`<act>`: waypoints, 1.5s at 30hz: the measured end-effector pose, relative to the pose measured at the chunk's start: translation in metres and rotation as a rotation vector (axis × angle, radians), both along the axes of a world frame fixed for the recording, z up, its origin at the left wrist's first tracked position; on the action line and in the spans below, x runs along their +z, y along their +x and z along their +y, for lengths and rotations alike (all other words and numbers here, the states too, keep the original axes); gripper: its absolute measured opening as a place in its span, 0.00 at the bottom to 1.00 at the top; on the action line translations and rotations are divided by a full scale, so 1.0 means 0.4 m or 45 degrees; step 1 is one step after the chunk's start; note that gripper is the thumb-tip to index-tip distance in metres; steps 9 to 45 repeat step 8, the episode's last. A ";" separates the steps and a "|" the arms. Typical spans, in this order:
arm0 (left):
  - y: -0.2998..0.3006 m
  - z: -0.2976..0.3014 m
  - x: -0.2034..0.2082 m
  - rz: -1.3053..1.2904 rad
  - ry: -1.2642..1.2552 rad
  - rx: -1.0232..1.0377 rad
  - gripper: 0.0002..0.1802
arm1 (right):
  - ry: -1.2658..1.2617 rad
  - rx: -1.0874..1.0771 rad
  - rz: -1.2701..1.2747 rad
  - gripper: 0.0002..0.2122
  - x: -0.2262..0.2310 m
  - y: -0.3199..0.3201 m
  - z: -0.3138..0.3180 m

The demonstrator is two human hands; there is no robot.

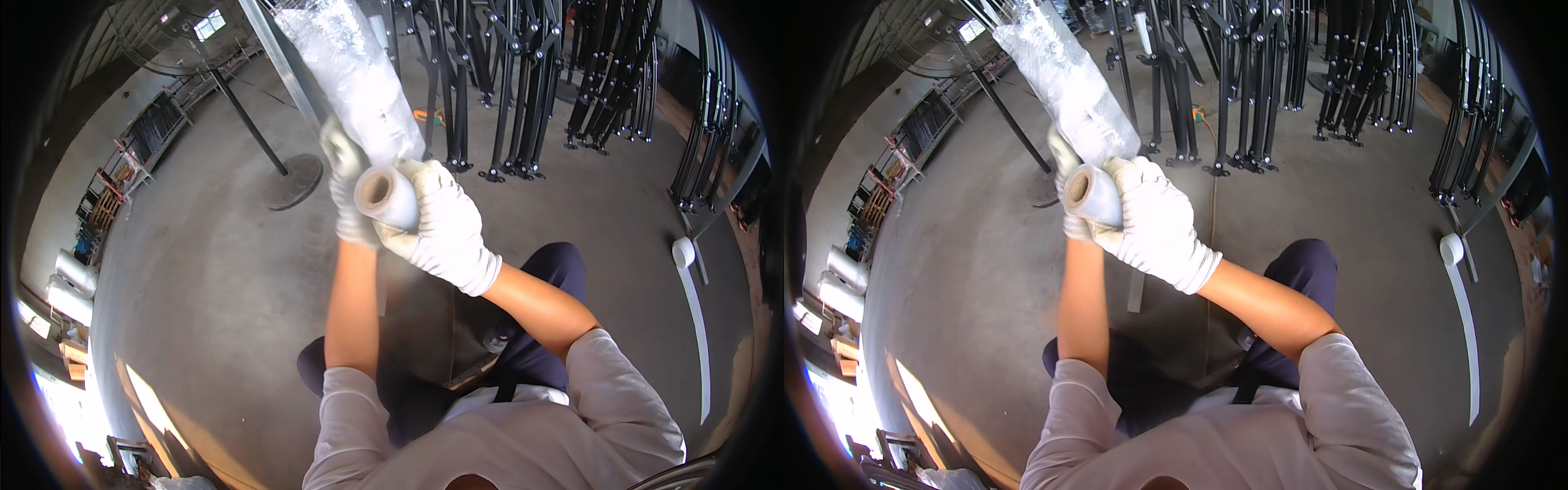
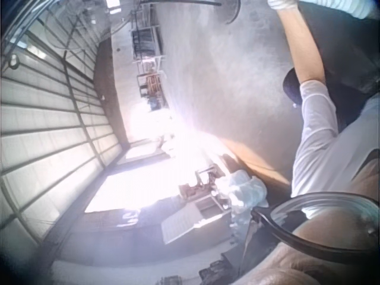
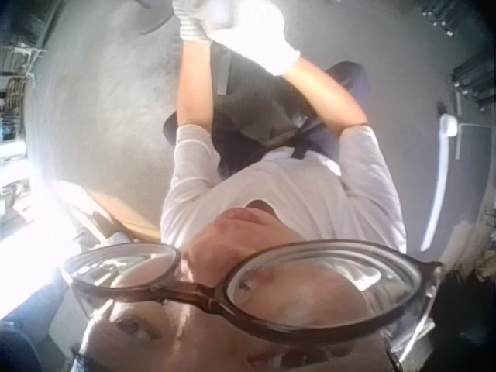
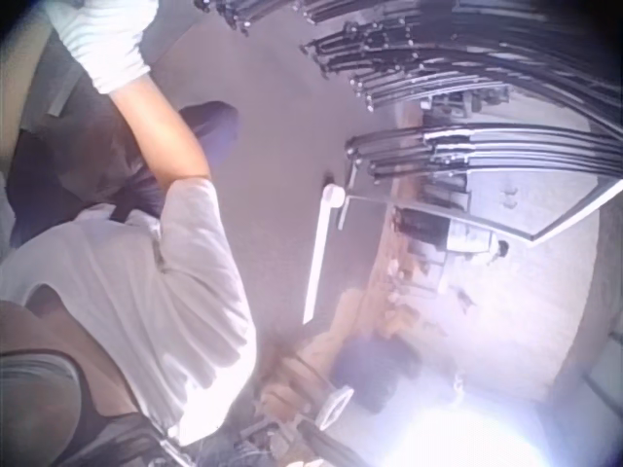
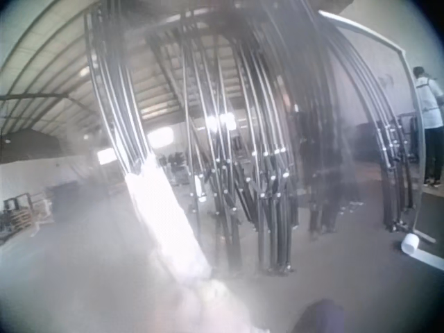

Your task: The person wraps foam padding around the ends of long black metal rods and secures the padding by wrapping it with a roll of clear plastic film.

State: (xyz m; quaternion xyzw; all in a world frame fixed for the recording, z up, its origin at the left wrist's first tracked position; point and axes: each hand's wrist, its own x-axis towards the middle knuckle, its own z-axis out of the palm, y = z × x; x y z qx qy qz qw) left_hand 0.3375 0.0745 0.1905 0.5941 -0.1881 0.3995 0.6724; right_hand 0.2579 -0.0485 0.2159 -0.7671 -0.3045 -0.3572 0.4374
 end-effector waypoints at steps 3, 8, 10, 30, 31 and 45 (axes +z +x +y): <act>-0.046 0.036 -0.068 0.112 -0.095 -0.367 0.26 | 0.059 0.059 0.006 0.30 0.020 -0.025 -0.009; -0.160 0.042 -0.039 0.292 -0.266 -0.836 0.26 | -0.010 0.030 -0.044 0.35 0.017 -0.056 0.009; -0.160 0.042 -0.039 0.292 -0.266 -0.836 0.26 | -0.010 0.030 -0.044 0.35 0.017 -0.056 0.009; -0.160 0.042 -0.039 0.292 -0.266 -0.836 0.26 | -0.010 0.030 -0.044 0.35 0.017 -0.056 0.009; -0.160 0.042 -0.039 0.292 -0.266 -0.836 0.26 | -0.010 0.030 -0.044 0.35 0.017 -0.056 0.009; -0.160 0.042 -0.039 0.292 -0.266 -0.836 0.26 | -0.010 0.030 -0.044 0.35 0.017 -0.056 0.009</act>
